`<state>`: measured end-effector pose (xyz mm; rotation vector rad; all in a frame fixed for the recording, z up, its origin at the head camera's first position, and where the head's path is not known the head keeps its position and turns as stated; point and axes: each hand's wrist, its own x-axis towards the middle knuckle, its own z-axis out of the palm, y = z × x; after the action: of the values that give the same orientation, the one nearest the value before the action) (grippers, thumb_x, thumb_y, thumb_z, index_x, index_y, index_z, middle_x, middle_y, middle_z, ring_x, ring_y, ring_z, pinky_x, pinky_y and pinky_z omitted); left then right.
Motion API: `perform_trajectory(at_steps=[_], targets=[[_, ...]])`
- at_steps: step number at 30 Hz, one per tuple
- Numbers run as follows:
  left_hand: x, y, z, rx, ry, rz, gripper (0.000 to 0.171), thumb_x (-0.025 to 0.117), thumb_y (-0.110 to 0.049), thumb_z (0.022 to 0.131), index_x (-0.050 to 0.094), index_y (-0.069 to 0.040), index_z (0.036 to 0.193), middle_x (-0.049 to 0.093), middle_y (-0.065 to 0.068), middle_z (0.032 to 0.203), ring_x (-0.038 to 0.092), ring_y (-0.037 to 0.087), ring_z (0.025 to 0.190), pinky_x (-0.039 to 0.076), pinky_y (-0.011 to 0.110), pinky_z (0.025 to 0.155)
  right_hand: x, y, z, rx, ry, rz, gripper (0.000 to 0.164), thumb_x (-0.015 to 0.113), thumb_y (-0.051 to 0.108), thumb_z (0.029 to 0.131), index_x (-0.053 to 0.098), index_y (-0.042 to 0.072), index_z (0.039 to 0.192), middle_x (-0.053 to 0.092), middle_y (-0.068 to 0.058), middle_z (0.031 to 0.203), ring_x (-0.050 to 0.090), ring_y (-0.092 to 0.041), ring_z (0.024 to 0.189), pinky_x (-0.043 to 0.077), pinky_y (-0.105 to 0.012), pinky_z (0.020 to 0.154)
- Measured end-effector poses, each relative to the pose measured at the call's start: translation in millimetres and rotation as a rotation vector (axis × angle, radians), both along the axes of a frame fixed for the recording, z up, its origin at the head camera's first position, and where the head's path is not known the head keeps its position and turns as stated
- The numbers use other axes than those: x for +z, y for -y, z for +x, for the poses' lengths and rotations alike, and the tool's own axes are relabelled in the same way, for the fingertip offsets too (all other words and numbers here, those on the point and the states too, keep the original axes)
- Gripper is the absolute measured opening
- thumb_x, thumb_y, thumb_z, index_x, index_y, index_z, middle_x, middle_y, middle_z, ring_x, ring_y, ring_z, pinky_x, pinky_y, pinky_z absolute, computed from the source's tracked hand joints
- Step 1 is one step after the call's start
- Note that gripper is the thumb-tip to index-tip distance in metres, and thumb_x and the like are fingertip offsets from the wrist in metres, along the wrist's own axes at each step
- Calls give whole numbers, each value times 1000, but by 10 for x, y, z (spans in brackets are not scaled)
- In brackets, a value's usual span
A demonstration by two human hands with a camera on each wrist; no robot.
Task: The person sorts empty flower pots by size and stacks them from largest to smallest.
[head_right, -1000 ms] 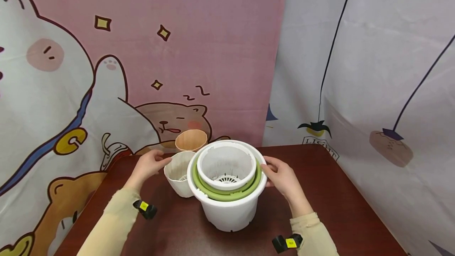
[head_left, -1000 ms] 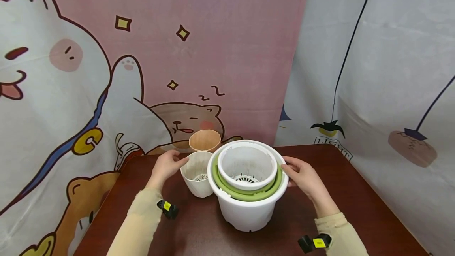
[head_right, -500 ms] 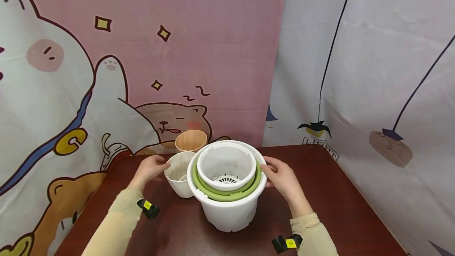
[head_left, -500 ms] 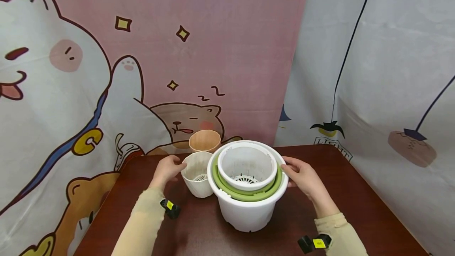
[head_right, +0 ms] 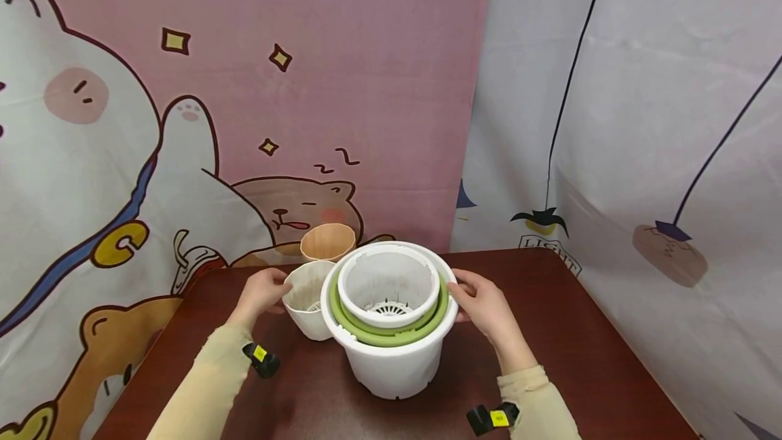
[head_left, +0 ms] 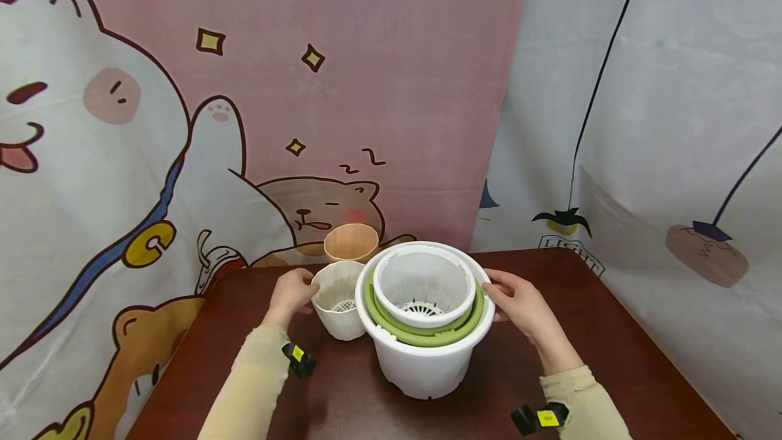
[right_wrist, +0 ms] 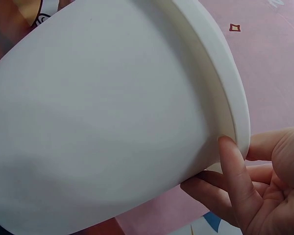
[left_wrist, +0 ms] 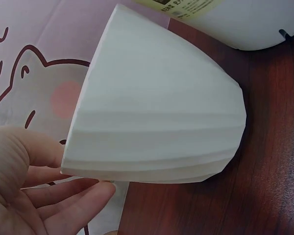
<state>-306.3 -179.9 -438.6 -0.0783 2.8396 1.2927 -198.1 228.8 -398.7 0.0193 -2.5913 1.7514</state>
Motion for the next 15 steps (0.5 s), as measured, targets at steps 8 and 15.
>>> perform_trajectory(at_steps=[8,15], targets=[[13,-29,-7,9,-22,-13,23,60,-3,81,61,7,101,61,21,96,62,19,51,53,33,47,17,4,11,3,-9,-15,53,61,30,89,47,5,134,58,-20,117,64,-21,77,55,-33,64],[1,-58,-25,20,-8,-35,25,56,2,77,62,8,100,61,21,93,62,20,50,54,38,49,14,5,9,-3,-6,-19,53,61,30,89,47,5,133,59,-19,117,64,-21,77,55,-32,64]])
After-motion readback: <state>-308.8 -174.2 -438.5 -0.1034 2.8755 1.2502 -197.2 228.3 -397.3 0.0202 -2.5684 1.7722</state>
